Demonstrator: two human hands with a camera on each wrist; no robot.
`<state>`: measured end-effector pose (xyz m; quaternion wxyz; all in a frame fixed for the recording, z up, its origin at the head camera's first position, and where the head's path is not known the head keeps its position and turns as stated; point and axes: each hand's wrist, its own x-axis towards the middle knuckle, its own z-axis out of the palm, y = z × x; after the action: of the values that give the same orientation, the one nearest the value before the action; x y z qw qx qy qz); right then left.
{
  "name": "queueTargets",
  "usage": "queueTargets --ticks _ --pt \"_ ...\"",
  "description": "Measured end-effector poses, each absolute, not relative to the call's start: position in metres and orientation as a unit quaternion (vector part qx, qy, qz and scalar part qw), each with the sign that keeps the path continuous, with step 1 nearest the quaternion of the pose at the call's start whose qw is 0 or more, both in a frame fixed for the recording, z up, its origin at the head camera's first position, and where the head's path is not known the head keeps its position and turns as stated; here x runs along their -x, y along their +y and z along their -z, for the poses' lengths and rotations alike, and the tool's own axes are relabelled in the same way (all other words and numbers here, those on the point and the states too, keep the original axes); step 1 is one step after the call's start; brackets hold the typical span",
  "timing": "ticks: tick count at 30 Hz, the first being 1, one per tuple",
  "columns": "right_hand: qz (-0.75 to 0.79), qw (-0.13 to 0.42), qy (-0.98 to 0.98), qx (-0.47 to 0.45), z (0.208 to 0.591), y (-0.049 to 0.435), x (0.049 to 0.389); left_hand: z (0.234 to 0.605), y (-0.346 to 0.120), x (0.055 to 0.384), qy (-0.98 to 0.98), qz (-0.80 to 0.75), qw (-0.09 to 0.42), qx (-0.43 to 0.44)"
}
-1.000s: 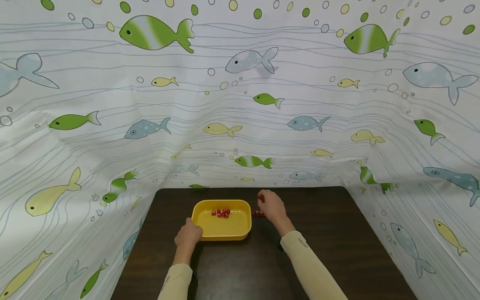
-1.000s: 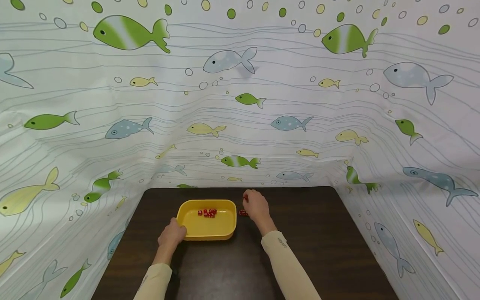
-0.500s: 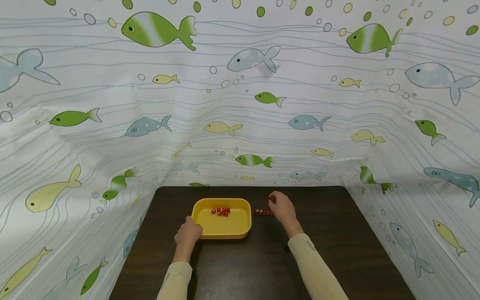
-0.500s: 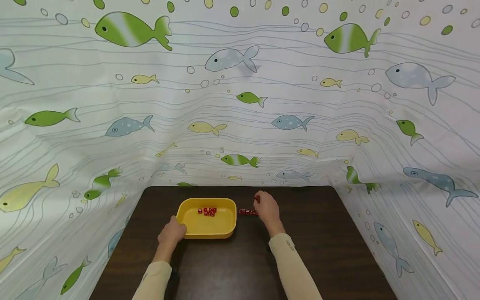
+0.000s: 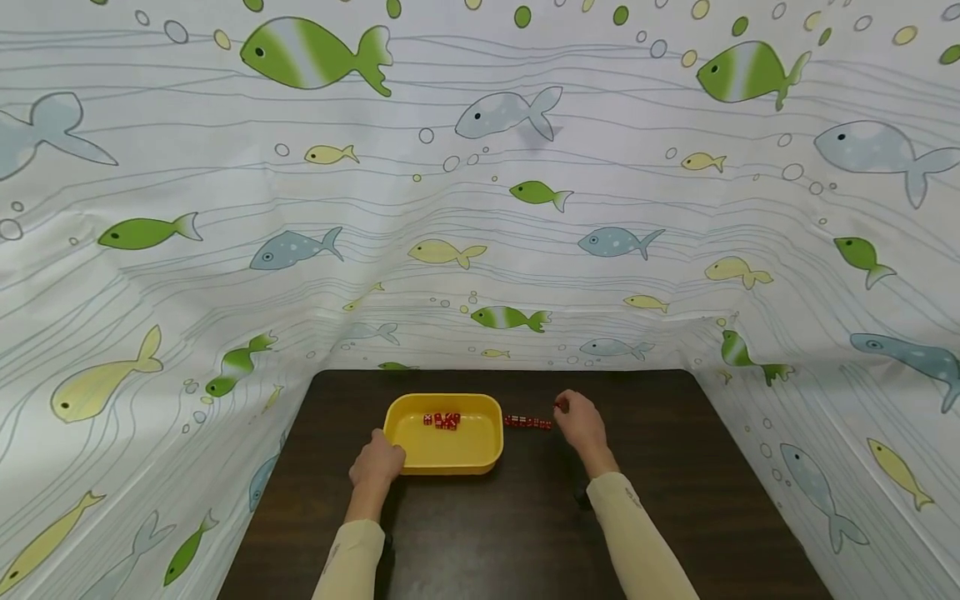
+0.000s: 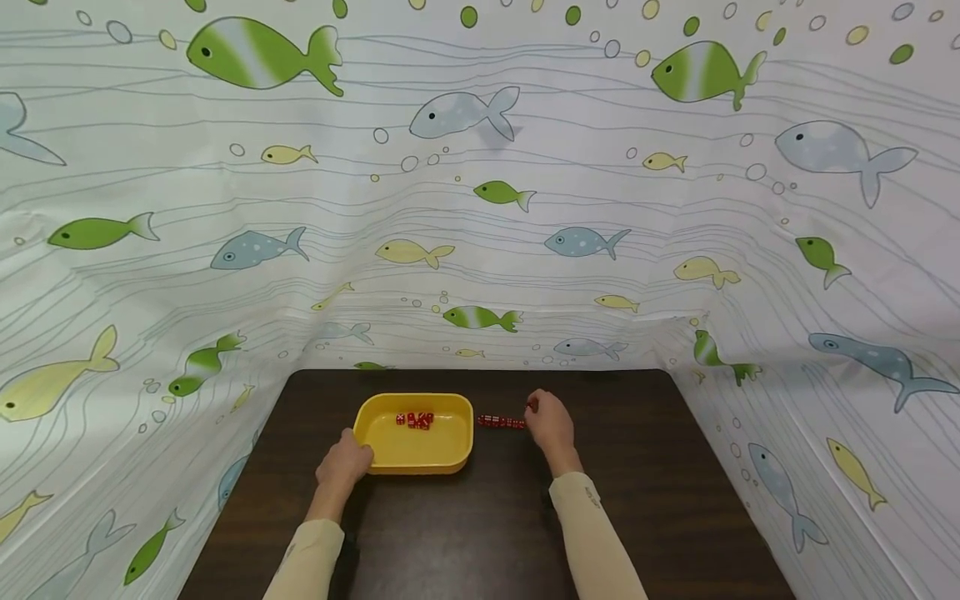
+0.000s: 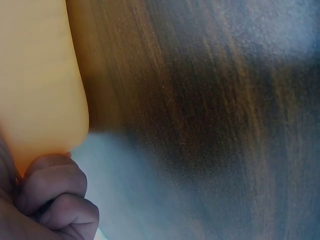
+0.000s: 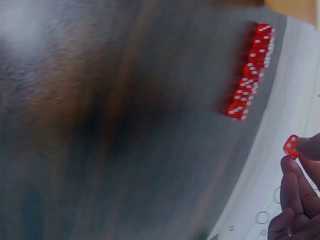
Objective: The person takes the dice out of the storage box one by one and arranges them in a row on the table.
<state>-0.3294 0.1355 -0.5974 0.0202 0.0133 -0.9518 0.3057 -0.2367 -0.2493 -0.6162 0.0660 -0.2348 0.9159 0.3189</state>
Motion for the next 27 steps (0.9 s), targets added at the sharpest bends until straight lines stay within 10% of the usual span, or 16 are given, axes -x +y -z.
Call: queueTargets --ticks 27 --pt "-0.284 -0.021 -0.959 0.004 0.629 0.139 0.327 0.617 -0.251 0.240 0.917 -0.315 0.075 0.232"
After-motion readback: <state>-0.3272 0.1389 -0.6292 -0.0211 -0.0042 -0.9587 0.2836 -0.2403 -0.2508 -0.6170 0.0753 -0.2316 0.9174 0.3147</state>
